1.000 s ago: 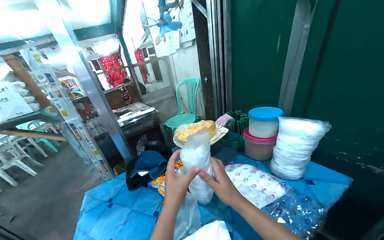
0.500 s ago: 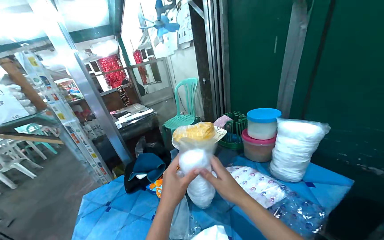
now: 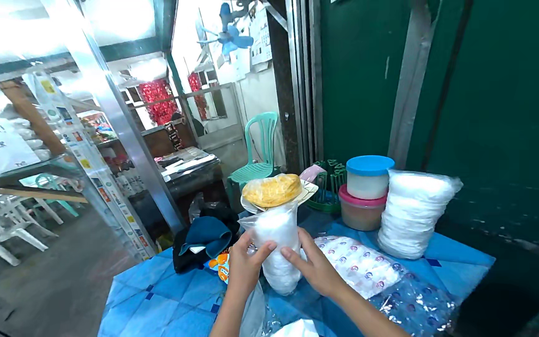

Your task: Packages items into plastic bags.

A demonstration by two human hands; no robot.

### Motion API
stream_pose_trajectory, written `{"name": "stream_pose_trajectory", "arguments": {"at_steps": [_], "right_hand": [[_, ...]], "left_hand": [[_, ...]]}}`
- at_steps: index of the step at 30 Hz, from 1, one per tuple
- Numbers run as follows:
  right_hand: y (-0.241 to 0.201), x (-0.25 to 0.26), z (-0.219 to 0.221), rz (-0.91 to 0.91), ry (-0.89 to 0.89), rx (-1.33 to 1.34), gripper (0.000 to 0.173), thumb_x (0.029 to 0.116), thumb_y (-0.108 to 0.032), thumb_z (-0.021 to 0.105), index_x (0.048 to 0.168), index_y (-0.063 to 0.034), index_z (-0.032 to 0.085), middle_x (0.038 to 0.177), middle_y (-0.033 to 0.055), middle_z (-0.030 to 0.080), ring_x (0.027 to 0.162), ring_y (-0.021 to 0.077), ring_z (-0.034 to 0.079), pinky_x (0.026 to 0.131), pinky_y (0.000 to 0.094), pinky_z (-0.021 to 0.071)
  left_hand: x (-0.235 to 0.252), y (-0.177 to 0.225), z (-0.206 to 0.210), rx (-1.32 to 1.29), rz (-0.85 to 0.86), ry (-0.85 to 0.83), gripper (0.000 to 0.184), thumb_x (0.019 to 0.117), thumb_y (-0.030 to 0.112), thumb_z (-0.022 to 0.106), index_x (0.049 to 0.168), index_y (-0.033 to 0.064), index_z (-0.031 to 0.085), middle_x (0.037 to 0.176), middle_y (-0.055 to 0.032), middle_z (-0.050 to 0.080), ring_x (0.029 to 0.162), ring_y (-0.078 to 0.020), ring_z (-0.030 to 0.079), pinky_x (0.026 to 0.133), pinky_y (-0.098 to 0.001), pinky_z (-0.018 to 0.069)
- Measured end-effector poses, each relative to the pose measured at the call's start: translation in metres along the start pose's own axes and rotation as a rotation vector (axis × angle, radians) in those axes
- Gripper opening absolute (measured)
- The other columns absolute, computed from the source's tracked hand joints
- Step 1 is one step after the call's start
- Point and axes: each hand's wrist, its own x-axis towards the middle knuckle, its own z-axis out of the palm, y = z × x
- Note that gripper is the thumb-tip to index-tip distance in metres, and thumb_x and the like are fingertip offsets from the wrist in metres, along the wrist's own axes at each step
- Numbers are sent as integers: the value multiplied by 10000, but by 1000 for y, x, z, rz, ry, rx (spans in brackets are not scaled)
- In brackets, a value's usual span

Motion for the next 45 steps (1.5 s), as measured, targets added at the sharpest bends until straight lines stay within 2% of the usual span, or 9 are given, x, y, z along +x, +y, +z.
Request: {"name": "stream_pose_trajectory", "arguments": {"at_steps": [7, 10, 15, 20, 26, 32, 36, 40, 45], "right_hand": [[7, -3, 6, -4, 2, 54, 834, 934, -659, 569, 1546, -124, 382, 1493, 120, 482, 1357, 168, 502, 1130, 379, 449], [6, -2, 4, 0, -13, 8, 820, 939, -646, 563, 1546, -121, 392, 1491, 121, 488, 1367, 183, 491, 1137, 397, 434], [-4, -4, -10, -28, 29, 22, 900, 902, -684, 573, 1583, -144, 339, 1521, 133, 466, 1356, 226, 505, 1099, 454, 461], [-68, -2, -15, -427, 331, 60, 620, 1003, -588, 498, 1504, -227, 449, 1511, 13, 491, 1366, 217, 488, 1058, 443, 479], [-146, -5, 4, -725, 71, -265, 344, 947, -464, 653, 1257, -314, 662, 1476, -40, 471, 1425, 192, 389, 1107, 458, 438], [-151, 0, 1, -744, 122, -381, 184, 1019, -336, 590, 989, -228, 736, 1177, -87, 658, 1259, 141, 546, 1047, 429, 469], [-142, -5, 6, -669, 99, -276, 231, 1037, -393, 546, 1061, -223, 701, 1120, -84, 657, 1180, 114, 583, 1002, 386, 500], [-126, -17, 14, -535, 92, -188, 364, 979, -515, 608, 1262, -290, 657, 1308, -74, 579, 1266, 124, 530, 1022, 377, 505], [-113, -21, 8, -581, 131, -219, 133, 957, -420, 687, 1021, -320, 747, 1312, -73, 595, 1315, 167, 501, 1080, 427, 454]], "left_hand": [[0, -6, 4, -10, 39, -8, 494, 868, 405, 792, 1248, 109, 685, 1076, -33, 747, 992, -142, 716, 902, -361, 602], [1, 3, -4, 8, -34, -34, 534, 834, 415, 817, 1254, 116, 677, 1082, -51, 728, 833, -128, 692, 708, -312, 587], [-6, 44, -42, -327, 100, 21, 660, 898, 546, 626, 1485, 293, 463, 1363, 43, 532, 861, -54, 585, 731, -249, 522], [-26, 90, -59, -658, 219, -212, 842, 774, 53, 613, 1546, 304, 387, 1330, -20, 579, 1041, -116, 637, 842, -295, 571], [-40, 94, -50, -873, 257, -510, 901, 837, 21, 526, 1644, 248, 197, 1661, -75, 265, 1417, -240, 441, 1097, -436, 452], [-47, 102, -57, -641, 239, -435, 875, 910, 355, 723, 1627, 261, 231, 1644, -41, 308, 1325, -162, 538, 1031, -334, 516], [-51, 112, -49, -534, 236, -372, 796, 946, -21, 556, 1623, 228, 219, 1631, -92, 302, 1322, -229, 558, 1065, -412, 521], [-52, 104, -44, -507, 201, -333, 774, 954, -50, 465, 1623, 256, 228, 1643, -98, 287, 1337, -243, 547, 1092, -428, 498], [-52, 107, -40, -452, 186, -322, 737, 1022, 73, 546, 1633, 262, 179, 1613, -91, 361, 1200, -218, 651, 984, -375, 570]]}}
